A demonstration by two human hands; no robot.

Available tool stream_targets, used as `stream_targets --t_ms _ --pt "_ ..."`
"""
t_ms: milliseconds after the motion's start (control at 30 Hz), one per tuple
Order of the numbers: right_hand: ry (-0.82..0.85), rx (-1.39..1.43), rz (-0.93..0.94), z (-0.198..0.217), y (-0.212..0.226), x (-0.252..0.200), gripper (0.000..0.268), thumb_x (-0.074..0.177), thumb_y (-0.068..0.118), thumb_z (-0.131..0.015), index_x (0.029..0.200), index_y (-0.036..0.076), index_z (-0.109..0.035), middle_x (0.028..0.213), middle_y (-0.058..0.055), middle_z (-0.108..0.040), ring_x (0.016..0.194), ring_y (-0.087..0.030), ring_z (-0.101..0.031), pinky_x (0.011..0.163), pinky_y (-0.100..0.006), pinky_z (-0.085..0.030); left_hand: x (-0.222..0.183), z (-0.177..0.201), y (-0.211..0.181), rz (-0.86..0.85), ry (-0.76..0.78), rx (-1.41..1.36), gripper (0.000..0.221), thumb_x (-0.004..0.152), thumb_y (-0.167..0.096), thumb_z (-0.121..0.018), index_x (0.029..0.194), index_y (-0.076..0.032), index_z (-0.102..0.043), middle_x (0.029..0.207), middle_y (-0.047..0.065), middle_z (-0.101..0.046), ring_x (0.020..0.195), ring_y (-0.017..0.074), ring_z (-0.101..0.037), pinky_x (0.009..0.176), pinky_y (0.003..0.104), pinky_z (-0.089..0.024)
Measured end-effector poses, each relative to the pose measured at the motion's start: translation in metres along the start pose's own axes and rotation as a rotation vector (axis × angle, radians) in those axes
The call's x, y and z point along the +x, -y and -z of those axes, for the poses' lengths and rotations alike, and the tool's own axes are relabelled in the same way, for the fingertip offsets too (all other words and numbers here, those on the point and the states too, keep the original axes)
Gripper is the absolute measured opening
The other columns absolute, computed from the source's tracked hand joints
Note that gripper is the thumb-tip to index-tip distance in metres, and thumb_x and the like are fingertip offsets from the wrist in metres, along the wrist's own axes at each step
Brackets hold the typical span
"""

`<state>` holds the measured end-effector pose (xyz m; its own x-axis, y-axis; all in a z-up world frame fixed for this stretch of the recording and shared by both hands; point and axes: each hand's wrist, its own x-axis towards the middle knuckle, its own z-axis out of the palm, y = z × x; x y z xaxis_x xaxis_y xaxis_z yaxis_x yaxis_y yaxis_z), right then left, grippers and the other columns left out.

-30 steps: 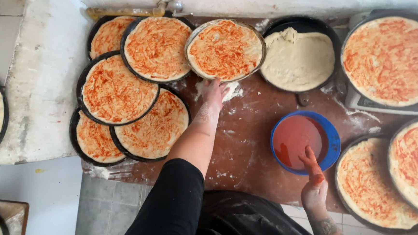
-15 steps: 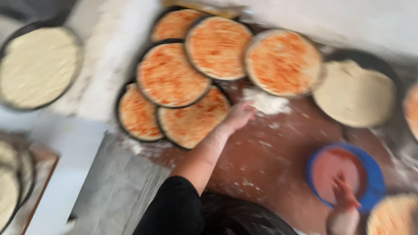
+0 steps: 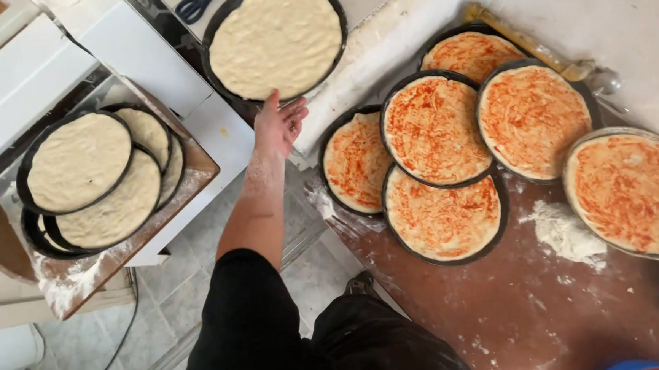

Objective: Spreading tomato sauce onto pizza dough bases in pans at a high rate of speed

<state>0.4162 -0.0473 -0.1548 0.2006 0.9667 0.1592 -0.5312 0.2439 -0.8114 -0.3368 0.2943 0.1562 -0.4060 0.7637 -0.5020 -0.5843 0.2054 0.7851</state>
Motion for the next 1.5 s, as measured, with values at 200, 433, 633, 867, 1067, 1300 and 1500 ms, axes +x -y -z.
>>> stream_targets --t_ms 200,433,633,867,1067,1300,1500 --pt "-0.191 -0.266 0.111 -0.011 -0.010 0.015 0.071 0.104 0.055 -0.048 0.147 0.000 -0.037 0.153 -0.014 -0.033 0.139 -0.033 -0.043 0.104 -0.052 -0.039 0.040 0.014 0.017 -0.038 0.001 -0.149 0.027 0.090 -0.016 -0.061 0.110 -0.003 -0.048 0.091 0.022 -0.070 0.075 0.0347 -0.078 0.051 0.025 -0.056" --pt "-0.627 -0.666 0.177 -0.068 0.067 -0.056 0.058 0.113 0.056 -0.031 0.143 0.007 -0.042 0.144 -0.013 -0.041 0.137 -0.032 -0.040 0.099 -0.055 -0.037 -0.110 0.045 0.081 -0.143 0.308 0.095 0.026 0.092 -0.017 -0.064 0.112 -0.002 -0.061 0.102 0.018 -0.071 0.063 0.0345 -0.071 0.056 0.042 -0.064" --pt "-0.991 -1.017 0.064 -0.188 0.158 -0.074 0.014 0.112 0.016 -0.050 0.120 0.013 -0.061 0.118 -0.007 -0.073 0.112 -0.014 -0.069 0.089 -0.028 -0.052 -0.205 0.033 0.227 0.259 0.425 0.413 0.017 0.083 -0.010 -0.056 0.089 0.001 -0.068 0.075 0.015 -0.071 0.051 0.0314 -0.066 0.043 0.040 -0.055" --pt "-0.829 -1.493 -0.540 -0.033 0.161 -0.104 0.027 0.104 0.052 -0.066 0.126 0.036 -0.068 0.118 0.006 -0.072 0.116 -0.022 -0.064 0.097 -0.042 -0.053 -0.279 0.028 0.396 0.551 0.438 0.550 0.036 0.088 -0.004 -0.064 0.112 0.016 -0.046 0.089 0.042 -0.059 0.065 0.0602 -0.066 0.049 0.053 -0.061" --pt "-0.567 -1.853 -0.521 0.032 0.159 -0.118 0.034 0.098 0.052 -0.072 0.122 0.027 -0.073 0.119 -0.005 -0.063 0.108 -0.039 -0.067 0.091 -0.053 -0.057 -0.281 0.054 0.447 0.660 0.586 0.794 0.035 0.087 -0.012 -0.069 0.110 0.011 -0.057 0.082 0.032 -0.068 0.065 0.0440 -0.073 0.052 0.044 -0.063" --pt "-0.433 -1.910 -0.790 0.024 0.145 -0.098 0.047 0.103 0.049 -0.062 0.127 0.009 -0.068 0.123 -0.018 -0.058 0.120 -0.043 -0.059 0.097 -0.054 -0.055 -0.268 0.030 0.409 0.715 0.943 1.288 0.053 0.102 -0.040 -0.057 0.114 0.011 -0.055 0.091 0.031 -0.074 0.059 0.0273 -0.075 0.040 0.027 -0.055" --pt "-0.598 -1.639 -0.870 0.040 0.125 -0.104 0.045 0.099 0.048 -0.056 0.118 0.011 -0.073 0.113 -0.021 -0.071 0.114 -0.041 -0.064 0.098 -0.053 -0.052 -0.257 0.044 0.376 0.354 0.986 1.594 0.039 0.096 -0.049 -0.061 0.093 -0.012 -0.070 0.075 0.007 -0.079 0.054 0.0161 -0.074 0.048 0.026 -0.055"
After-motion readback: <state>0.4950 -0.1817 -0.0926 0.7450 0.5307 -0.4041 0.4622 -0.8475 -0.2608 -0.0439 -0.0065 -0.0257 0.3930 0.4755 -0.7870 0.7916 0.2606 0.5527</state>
